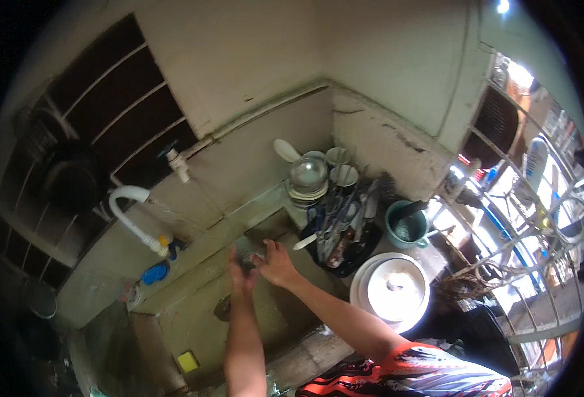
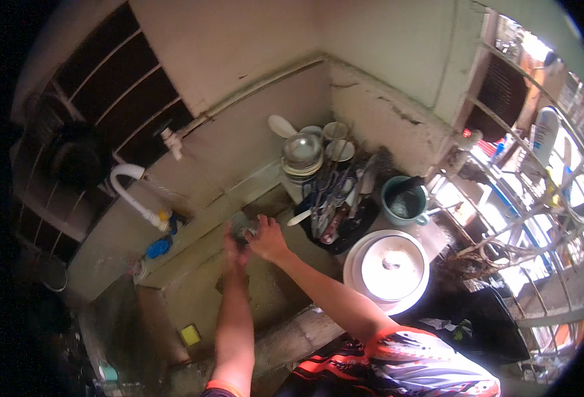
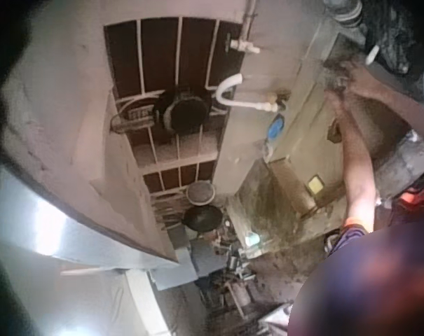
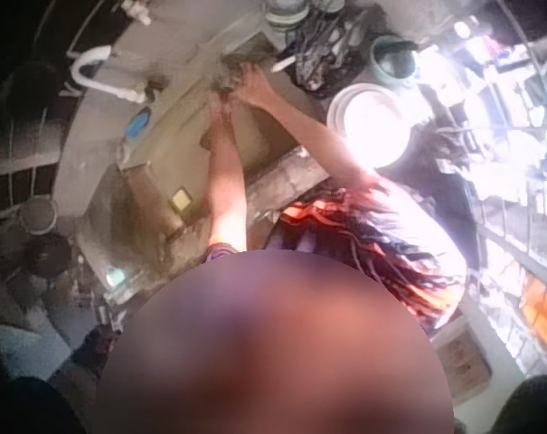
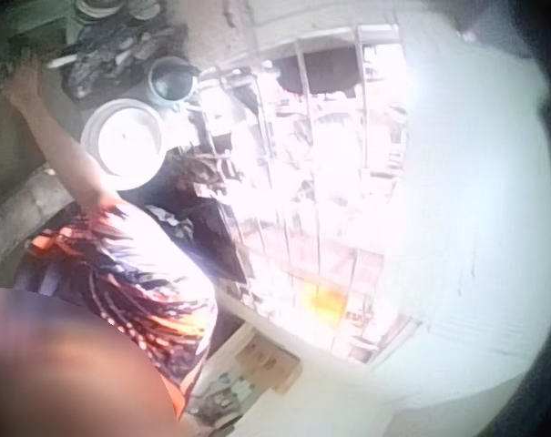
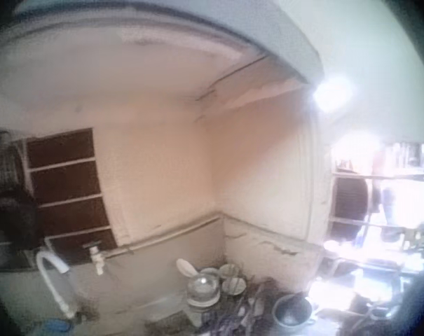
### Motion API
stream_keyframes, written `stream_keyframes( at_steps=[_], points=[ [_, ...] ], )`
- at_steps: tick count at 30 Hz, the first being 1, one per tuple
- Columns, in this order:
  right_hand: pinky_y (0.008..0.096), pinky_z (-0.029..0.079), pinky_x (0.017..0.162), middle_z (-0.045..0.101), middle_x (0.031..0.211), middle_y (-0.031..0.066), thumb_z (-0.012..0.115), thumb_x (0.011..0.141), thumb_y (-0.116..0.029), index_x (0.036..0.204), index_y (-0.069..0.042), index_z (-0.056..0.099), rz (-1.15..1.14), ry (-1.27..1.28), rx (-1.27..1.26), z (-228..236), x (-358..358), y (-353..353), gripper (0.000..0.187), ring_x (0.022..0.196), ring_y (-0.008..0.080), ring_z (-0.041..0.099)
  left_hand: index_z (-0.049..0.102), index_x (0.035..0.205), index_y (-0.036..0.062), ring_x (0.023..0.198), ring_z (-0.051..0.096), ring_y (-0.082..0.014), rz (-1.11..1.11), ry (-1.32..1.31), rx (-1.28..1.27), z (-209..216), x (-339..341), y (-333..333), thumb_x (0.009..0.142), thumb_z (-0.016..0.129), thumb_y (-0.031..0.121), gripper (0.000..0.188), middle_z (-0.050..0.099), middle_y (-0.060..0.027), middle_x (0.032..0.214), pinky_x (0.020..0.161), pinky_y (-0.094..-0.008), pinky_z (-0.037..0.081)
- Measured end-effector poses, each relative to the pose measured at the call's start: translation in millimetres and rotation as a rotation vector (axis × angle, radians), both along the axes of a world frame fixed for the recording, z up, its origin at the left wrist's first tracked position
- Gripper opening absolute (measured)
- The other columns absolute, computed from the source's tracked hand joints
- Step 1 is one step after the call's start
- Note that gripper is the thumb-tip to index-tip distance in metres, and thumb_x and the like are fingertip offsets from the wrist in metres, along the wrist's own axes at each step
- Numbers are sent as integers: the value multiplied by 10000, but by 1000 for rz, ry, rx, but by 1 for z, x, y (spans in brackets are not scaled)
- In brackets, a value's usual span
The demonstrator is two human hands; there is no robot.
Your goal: The person washes various kitchen items in a sink using a sponge and running water. They scrub and rinse a metal strainer, a knife, a glass, and a small bowl, placing the cleaned items on a drying rack or counter.
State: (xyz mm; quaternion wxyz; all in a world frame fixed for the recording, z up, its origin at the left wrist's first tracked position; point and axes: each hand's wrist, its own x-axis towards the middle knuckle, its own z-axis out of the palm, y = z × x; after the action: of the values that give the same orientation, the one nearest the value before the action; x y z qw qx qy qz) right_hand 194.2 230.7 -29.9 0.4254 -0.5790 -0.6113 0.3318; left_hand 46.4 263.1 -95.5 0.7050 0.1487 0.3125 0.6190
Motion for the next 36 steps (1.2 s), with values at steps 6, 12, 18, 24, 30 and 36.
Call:
stream_keyframes(
  at_steps=[6,12,18,24,30,36],
  points=[
    [399,464,984,590,1224,215,746,773,-510,1253,3,529,495,566,-1016,-36,-55,82,735,1057,346,603,552,1188,106,845,645,-211,-11,461,-161,30,-3,-63,998,441,489,441,661,-52,1002,699,-376,515],
    [355,487,971,600,1216,216,830,688,-383,1292,6,456,474,55,-298,-28,-76,52,810,1045,321,626,533,1168,116,895,630,-209,154,56,-208,-13,-20,-64,1015,432,444,376,646,-66,1020,740,-352,498],
    [408,489,971,612,1182,235,862,593,-170,1231,21,454,345,-190,-67,-31,-53,47,781,1129,356,601,558,1198,112,988,579,-224,153,297,-354,-76,-25,-41,1012,448,337,312,597,-90,1093,854,-396,479],
    [404,499,957,635,1124,227,865,570,-194,1203,30,470,398,-140,-9,-19,-50,54,779,1112,363,608,542,1192,102,943,561,-226,127,326,-501,-71,-42,-63,967,518,293,296,583,-79,1044,810,-412,480],
    [371,522,910,659,1066,216,858,612,-261,1161,34,533,272,-130,-226,-29,-52,52,704,1054,345,636,505,1309,122,1000,561,-257,90,251,-426,-59,-38,-66,956,555,348,422,576,-101,1114,898,-513,482],
    [397,540,826,650,1097,119,788,778,-323,1216,-16,543,332,806,-733,-85,-54,75,588,925,301,632,445,1334,-4,953,632,-279,-106,529,-214,26,-9,-62,920,637,386,601,578,-171,1218,780,-462,588]
  ],
)
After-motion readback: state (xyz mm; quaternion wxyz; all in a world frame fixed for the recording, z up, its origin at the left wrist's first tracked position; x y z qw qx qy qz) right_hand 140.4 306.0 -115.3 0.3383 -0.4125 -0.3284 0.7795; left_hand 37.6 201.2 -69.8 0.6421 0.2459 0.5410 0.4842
